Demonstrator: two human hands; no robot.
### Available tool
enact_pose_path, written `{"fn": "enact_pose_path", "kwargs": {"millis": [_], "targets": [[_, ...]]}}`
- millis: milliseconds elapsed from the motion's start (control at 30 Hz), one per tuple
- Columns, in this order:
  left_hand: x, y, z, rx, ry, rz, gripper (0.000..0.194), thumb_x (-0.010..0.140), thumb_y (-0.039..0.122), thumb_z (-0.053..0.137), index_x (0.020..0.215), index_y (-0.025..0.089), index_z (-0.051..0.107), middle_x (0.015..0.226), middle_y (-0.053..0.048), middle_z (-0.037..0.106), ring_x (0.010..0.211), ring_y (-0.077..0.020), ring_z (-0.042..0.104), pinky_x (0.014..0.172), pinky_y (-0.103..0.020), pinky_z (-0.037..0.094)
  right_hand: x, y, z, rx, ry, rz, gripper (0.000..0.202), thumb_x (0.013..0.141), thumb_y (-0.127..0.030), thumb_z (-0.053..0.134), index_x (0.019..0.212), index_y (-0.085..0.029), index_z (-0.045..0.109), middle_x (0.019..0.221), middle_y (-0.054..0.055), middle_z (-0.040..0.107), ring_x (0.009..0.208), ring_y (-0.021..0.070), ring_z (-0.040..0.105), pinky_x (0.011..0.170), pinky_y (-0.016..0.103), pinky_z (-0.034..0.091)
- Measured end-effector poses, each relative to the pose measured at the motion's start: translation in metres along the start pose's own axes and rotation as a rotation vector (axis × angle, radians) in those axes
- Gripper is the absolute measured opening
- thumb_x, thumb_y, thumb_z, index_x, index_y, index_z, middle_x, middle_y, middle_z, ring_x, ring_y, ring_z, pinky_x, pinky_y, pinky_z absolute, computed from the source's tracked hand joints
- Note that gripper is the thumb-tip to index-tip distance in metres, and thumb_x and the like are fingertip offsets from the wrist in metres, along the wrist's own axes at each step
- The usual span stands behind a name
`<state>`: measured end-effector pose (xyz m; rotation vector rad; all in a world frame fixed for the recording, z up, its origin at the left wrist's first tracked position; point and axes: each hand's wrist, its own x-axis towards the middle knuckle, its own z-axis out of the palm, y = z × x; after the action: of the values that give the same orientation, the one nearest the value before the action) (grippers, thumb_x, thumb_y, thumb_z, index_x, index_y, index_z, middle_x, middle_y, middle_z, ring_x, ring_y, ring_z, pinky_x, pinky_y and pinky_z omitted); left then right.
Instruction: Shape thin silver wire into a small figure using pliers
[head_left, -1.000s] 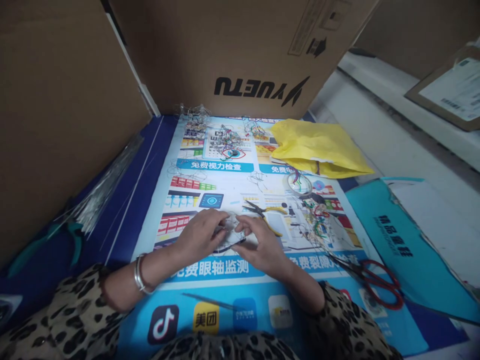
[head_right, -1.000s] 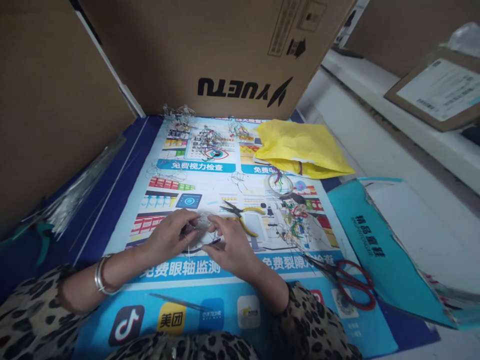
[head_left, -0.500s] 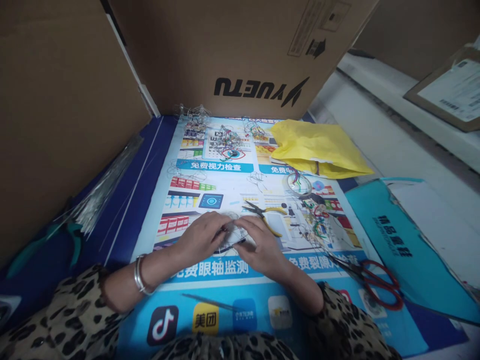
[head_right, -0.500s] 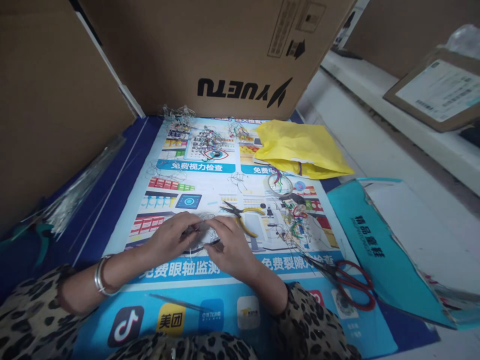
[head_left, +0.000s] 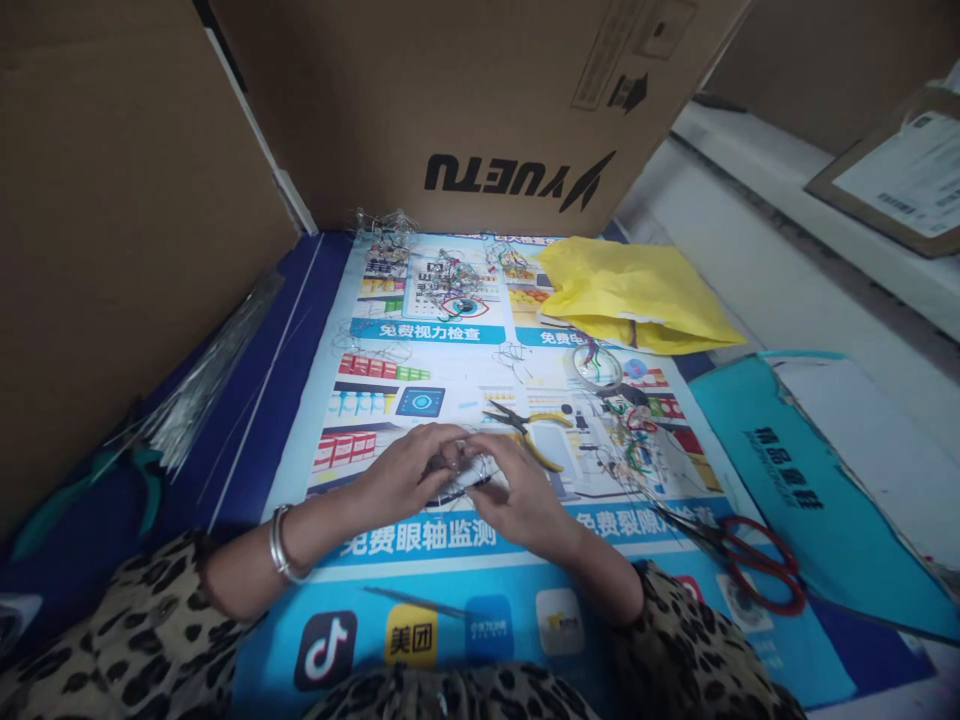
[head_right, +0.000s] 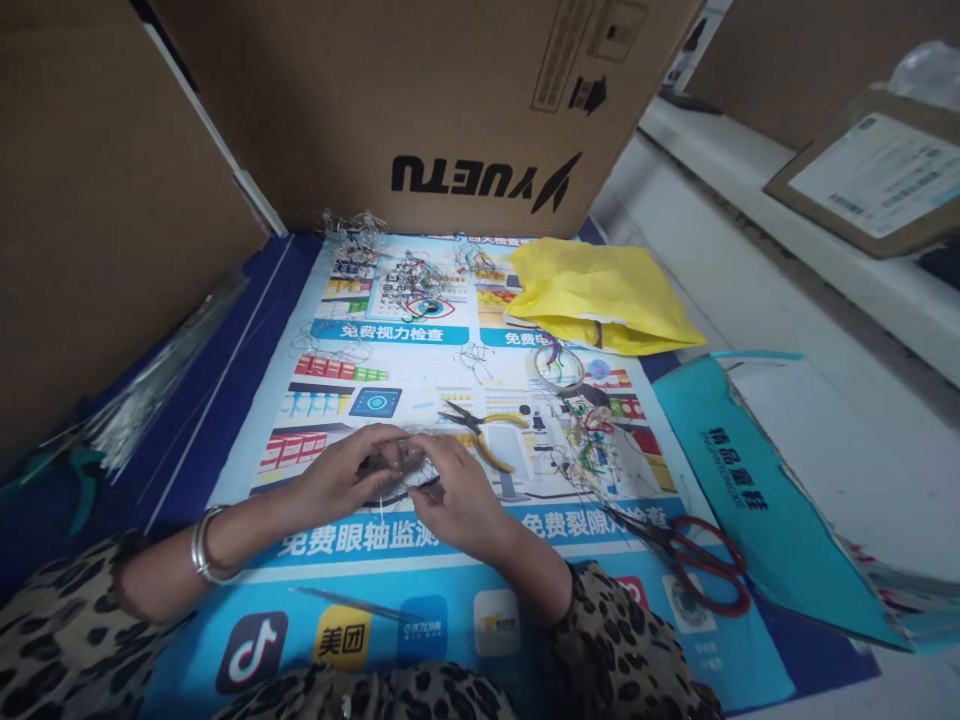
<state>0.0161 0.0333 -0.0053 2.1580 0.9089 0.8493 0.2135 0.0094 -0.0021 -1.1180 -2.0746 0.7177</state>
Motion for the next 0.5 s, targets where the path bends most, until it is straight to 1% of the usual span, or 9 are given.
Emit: {"fn": "enact_pose_path", "kwargs": {"millis": [167, 267, 367, 500], "targets": [[0.0015, 0.0045, -0.0007, -0.024, -0.018, -0.069, 0.036, 0.082, 0.018, 0.05, 0.117, 0.019, 0.042, 0.088, -0.003, 0.06, 0.083, -0.0157, 0.059, 0.076, -0.032, 0.05, 0.0044, -0.0023, -0.004, -0.01, 0.01, -0.014, 0.048, 0.071, -0.014, 0.056, 0.117, -0.024, 0.047, 0.1, 0.005, 0.061, 0.093, 0.0207, 0.056, 0.082, 0.036, 0.046], [0.0022, 0.0061, 0.0005, 0.022, 0.024, -0.031, 0.036, 0.081, 0.015, 0.051, 0.116, 0.019, 0.043, 0.086, -0.003, 0.06, 0.081, -0.016, 0.059, 0.074, -0.032, 0.05, 0.006, -0.0029, -0.0027, -0.028, 0.029, -0.022, 0.044, 0.07, -0.013, 0.056, 0.113, -0.023, 0.05, 0.098, 0.005, 0.062, 0.092, 0.0205, 0.056, 0.081, 0.036, 0.046], [0.0012, 0.0042, 0.0038, 0.083, 0.08, 0.029, 0.038, 0.082, 0.014, 0.05, 0.118, 0.019, 0.041, 0.087, -0.004, 0.059, 0.08, -0.0157, 0.058, 0.071, -0.031, 0.05, 0.0064, -0.0031, 0.0002, -0.051, 0.065, 0.005, 0.041, 0.071, -0.012, 0.054, 0.11, -0.023, 0.052, 0.097, 0.005, 0.062, 0.091, 0.0204, 0.056, 0.08, 0.036, 0.047], [-0.0008, 0.0003, 0.0081, 0.167, 0.093, 0.054, 0.038, 0.083, 0.013, 0.048, 0.119, 0.019, 0.04, 0.093, -0.006, 0.058, 0.084, -0.0174, 0.057, 0.071, -0.032, 0.05, 0.0073, -0.0034, 0.0019, -0.061, 0.082, 0.021, 0.035, 0.075, -0.015, 0.053, 0.109, -0.024, 0.053, 0.096, 0.005, 0.062, 0.091, 0.0201, 0.057, 0.08, 0.036, 0.048]]}}
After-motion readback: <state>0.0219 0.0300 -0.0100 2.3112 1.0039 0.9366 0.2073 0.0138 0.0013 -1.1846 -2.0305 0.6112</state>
